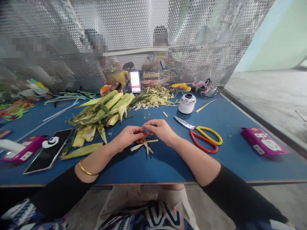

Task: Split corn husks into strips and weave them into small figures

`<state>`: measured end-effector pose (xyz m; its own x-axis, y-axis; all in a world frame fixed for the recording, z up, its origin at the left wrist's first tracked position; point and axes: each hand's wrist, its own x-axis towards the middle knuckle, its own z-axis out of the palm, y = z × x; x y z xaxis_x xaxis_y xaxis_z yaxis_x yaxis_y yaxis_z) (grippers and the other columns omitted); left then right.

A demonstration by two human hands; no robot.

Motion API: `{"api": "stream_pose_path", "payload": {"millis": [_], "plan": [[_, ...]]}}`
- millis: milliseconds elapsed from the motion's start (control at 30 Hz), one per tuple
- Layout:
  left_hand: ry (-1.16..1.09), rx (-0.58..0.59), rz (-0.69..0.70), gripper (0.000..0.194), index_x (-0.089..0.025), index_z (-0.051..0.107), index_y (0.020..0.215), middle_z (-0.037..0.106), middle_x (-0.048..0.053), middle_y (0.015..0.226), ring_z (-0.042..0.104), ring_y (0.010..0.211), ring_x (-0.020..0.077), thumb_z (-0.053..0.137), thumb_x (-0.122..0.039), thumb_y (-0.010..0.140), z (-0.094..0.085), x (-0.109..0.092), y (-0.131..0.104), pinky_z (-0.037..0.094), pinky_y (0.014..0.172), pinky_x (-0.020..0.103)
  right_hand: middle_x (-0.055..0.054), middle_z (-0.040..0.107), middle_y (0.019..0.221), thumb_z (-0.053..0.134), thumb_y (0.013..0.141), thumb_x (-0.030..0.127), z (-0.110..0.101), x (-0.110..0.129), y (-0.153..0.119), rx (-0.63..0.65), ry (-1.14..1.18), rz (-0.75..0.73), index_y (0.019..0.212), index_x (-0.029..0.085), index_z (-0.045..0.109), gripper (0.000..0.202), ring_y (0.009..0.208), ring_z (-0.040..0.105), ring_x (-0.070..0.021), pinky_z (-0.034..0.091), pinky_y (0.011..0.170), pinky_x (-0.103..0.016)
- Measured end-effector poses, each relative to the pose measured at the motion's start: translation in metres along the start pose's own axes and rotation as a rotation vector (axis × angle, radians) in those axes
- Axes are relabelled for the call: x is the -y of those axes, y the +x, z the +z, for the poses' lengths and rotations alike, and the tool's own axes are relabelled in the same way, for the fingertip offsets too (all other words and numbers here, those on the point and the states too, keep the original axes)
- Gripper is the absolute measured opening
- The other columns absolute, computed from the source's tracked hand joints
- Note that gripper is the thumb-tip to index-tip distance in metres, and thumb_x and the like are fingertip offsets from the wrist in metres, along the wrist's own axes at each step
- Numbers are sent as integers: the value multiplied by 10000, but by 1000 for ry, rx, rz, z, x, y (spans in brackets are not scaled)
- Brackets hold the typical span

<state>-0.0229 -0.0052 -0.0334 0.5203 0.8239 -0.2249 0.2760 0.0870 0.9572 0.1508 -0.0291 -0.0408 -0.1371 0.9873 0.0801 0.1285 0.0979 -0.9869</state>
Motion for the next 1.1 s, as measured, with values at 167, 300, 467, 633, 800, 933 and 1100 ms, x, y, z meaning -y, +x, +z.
{"api": "stream_pose_path", "payload": {"millis": [167,300,467,633,800,933,1100], "plan": [[-30,10,51,91,-149,612,770,630,-7,663,536,542,72,628,-235,794,-3,0,-1,418,497,179,-22,680,833,615,726,228,-8,-8,3,43,-193,0,894,159,712,206,645,554,-109,437,635,-261],[-42,21,62,100,-150,586,792,626,-6,681,534,548,67,626,-242,795,-4,3,0,404,480,168,-14,643,835,667,704,227,-9,-13,3,69,-374,-68,838,171,725,156,673,535,-114,410,627,-254],[-40,38,81,167,-154,583,794,627,-3,685,540,561,73,668,-296,780,-5,4,2,404,482,171,1,573,765,681,736,248,-5,-13,2,83,-476,-125,709,176,680,77,663,517,-114,388,621,-251],[-26,41,73,149,-156,577,798,628,-5,690,517,548,68,642,-290,793,-7,6,3,397,480,177,12,541,709,591,773,183,-6,-10,2,68,-518,-136,678,179,590,95,651,494,-115,378,625,-251],[-1,87,70,165,-164,561,795,622,-15,695,512,537,61,604,-321,822,-8,7,4,375,468,172,42,540,577,497,847,247,-6,-8,1,90,-416,7,736,200,518,122,545,482,-114,354,538,-238],[-10,93,60,179,-160,554,777,623,-12,692,505,528,56,625,-322,808,-8,6,4,374,462,167,35,581,611,476,846,242,-4,-9,1,97,-332,44,749,207,497,105,501,496,-101,360,501,-227],[-14,64,31,183,-155,550,762,648,0,695,496,502,52,658,-302,782,-8,4,3,352,426,161,38,582,639,533,811,289,-3,-8,0,127,-194,32,751,201,503,111,474,473,-80,346,468,-218]]}}
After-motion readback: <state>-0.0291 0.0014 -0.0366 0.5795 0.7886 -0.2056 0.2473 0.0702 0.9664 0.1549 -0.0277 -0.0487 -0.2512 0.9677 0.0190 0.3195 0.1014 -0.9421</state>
